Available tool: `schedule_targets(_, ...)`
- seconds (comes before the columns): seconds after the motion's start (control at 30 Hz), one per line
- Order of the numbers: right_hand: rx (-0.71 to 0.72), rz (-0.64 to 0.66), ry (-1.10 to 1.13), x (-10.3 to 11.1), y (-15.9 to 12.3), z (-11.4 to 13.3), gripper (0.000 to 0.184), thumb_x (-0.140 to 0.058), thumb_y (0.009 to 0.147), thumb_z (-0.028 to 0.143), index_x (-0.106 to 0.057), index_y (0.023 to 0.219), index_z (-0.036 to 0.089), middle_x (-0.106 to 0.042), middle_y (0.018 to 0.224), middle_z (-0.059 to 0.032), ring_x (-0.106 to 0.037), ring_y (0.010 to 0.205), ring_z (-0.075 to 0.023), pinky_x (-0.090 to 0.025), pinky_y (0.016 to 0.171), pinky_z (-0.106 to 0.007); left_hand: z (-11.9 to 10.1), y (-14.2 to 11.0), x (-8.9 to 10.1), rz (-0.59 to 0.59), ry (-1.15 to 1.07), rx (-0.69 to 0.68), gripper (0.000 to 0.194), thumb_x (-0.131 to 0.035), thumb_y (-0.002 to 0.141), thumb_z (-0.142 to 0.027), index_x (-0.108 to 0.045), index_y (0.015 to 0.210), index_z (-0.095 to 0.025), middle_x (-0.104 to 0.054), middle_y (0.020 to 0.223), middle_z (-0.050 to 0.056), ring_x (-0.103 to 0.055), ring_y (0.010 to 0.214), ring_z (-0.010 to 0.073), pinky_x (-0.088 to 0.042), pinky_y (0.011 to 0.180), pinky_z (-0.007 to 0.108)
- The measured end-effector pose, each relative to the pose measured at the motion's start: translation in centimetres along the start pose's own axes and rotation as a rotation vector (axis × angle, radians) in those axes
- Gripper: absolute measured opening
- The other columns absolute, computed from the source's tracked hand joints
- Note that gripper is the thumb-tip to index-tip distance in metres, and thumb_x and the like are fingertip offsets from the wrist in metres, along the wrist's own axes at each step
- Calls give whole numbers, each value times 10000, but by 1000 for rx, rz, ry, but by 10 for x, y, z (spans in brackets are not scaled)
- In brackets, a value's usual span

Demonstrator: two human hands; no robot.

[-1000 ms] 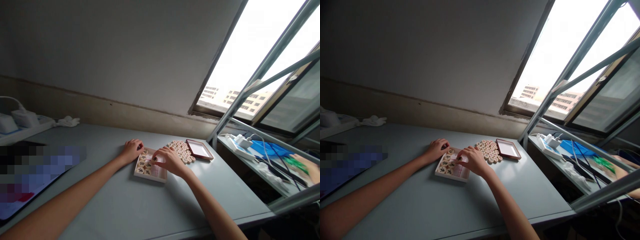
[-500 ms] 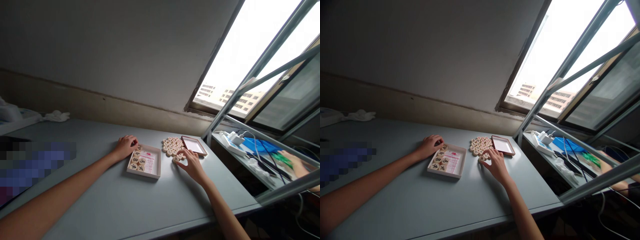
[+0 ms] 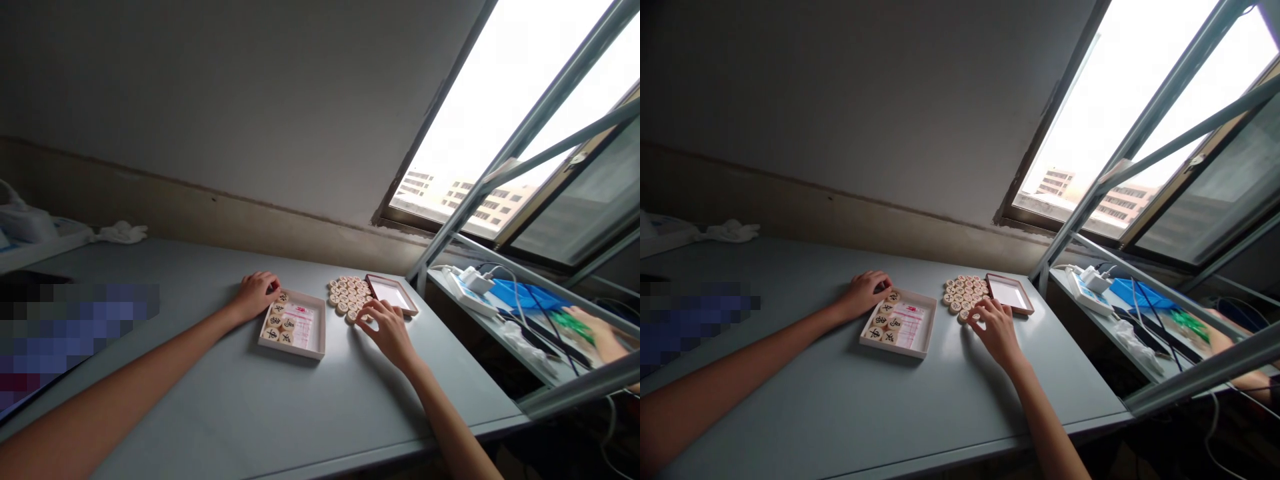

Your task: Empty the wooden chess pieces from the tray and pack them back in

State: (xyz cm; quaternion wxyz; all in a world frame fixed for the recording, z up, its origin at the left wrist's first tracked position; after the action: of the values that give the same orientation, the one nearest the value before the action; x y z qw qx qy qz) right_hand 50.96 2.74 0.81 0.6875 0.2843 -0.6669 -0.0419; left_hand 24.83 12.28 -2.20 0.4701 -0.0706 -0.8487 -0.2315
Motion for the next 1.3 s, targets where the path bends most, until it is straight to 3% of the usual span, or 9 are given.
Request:
schedule_targets(0.13,-4,-4,36,7,4,5,91,-537,844,231,-606,785,222,-588,917,-27,-504,864,-215,-307,725,-327,0,0,0,-2,-5,19,134,-440,775,-277,-545,755,-195,-609,884,28,-514,920,205,-333,802,329)
schedule_targets(0.23,21,13,133,14,17,21,55,-554,831,189,-598,818,218,-587,922,-20,-508,882,-202,-326,740,-314,1,0,0,-2,-20,21,145,-429,784,-275,-546,764,-193,-607,882,28,-510,927,202,-328,815,332)
schedule_targets(0.47,373,398,333,-4,63,100,268,-688,733,191,-596,977,249,-592,930,1,-542,840,-168,-368,728,-251,2,-1,0,-13,50,37,231,-342,831,-283,-538,758,-185,-599,876,38,-511,914,205,-337,792,334)
schedule_targets(0.57,428,423,375,-17,74,115,252,-700,722,205,-605,953,237,-597,884,14,-550,755,-144,-376,675,-224,0,-2,2,-28,25,29,285,-294,857,-327,-534,795,-187,-599,888,36,-510,926,205,-335,806,342)
schedule_targets(0.67,409,384,485,-24,77,111,220,-700,718,205,-604,915,222,-588,888,19,-542,730,-121,-387,642,-193,-2,-3,4,-25,-42,20,270,-298,857,-342,-527,879,-202,-602,912,23,-518,918,191,-327,830,345)
schedule_targets(0.77,304,276,569,-25,79,90,163,-651,763,199,-590,913,217,-583,905,19,-537,771,-114,-393,680,-189,-2,-3,3,9,-52,12,249,-347,839,-333,-557,902,-216,-604,927,24,-522,933,193,-318,837,346)
schedule_targets(0.93,20,42,297,-28,84,41,137,-573,826,236,-574,963,232,-587,944,-3,-532,835,-163,-353,765,-299,-1,0,-1,44,-61,3,286,-365,833,-323,-626,847,-206,-611,909,40,-533,926,192,-322,810,325)
schedule_targets(1.03,-11,43,126,-35,84,29,168,-570,829,237,-570,997,239,-594,956,-18,-505,911,-204,-313,793,-347,0,0,-2,35,-52,3,286,-374,827,-328,-631,838,-203,-614,888,35,-542,884,185,-330,792,311)
schedule_targets(1.3,-12,49,-53,-38,79,28,91,-542,851,260,-627,877,239,-574,1008,-27,-446,933,-230,-266,785,-376,0,-1,-2,32,-44,6,267,-380,825,-316,-618,822,-194,-618,893,34,-544,886,184,-330,795,311)
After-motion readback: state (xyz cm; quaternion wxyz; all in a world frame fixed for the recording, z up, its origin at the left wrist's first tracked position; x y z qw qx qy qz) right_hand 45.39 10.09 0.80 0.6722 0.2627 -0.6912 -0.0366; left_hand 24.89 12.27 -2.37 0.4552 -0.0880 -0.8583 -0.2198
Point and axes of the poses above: each hand's wrist, its own y-axis towards the middle knuckle, its own x-axis out of the back of the hand, z = x × y, the point moved 4 cm from there along y, towards the middle knuckle
